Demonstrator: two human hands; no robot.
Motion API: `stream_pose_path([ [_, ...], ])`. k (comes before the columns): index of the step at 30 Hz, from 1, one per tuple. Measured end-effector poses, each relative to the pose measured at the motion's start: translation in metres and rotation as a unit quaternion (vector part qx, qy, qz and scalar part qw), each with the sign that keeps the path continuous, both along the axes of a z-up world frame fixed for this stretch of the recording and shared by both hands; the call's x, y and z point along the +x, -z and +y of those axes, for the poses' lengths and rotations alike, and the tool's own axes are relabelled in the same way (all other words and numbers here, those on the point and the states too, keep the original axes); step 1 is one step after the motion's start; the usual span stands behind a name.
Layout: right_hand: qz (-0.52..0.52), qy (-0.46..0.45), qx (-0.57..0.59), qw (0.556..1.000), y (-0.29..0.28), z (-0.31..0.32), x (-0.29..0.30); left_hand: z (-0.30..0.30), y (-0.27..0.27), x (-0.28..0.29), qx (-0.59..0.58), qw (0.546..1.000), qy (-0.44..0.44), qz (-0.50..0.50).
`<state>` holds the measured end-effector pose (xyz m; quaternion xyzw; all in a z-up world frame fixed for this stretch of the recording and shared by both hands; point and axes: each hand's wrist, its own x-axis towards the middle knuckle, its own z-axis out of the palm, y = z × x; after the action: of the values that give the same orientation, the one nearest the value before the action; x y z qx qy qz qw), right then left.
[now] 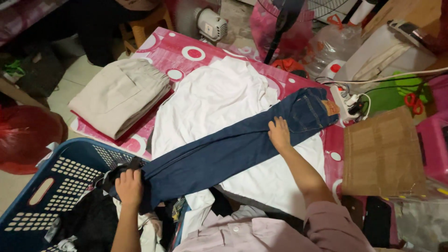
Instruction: The person folds a pair of blue jeans on a table covered with a white cloth. They smooth out the fabric, fold the legs together, and then fold the pants into a compact rectangular shape.
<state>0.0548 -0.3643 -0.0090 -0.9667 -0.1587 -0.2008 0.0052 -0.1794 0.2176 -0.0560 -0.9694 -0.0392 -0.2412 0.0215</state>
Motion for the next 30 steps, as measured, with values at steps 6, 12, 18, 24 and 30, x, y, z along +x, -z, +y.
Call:
stream_pose_path([
  [6,-0.050,-0.003,-0.016,0.999,-0.009,0.005,-0.007,0.001,0.037,-0.019,0.012,0.996,-0.087,0.020],
  [12,-0.075,0.001,-0.047,0.996,-0.020,0.010,-0.017,0.019,0.039,-0.025,0.019,0.988,-0.153,0.030],
  [18,-0.083,0.014,-0.034,0.996,-0.012,0.006,-0.016,0.014,0.028,-0.041,0.017,0.982,-0.185,-0.011],
  [24,-0.062,0.027,-0.074,0.995,-0.019,0.011,-0.016,-0.006,0.049,-0.031,0.021,0.988,-0.151,0.033],
  [30,-0.061,-0.025,-0.098,0.993,-0.025,0.017,-0.017,-0.032,-0.020,-0.008,-0.053,0.997,-0.064,-0.002],
])
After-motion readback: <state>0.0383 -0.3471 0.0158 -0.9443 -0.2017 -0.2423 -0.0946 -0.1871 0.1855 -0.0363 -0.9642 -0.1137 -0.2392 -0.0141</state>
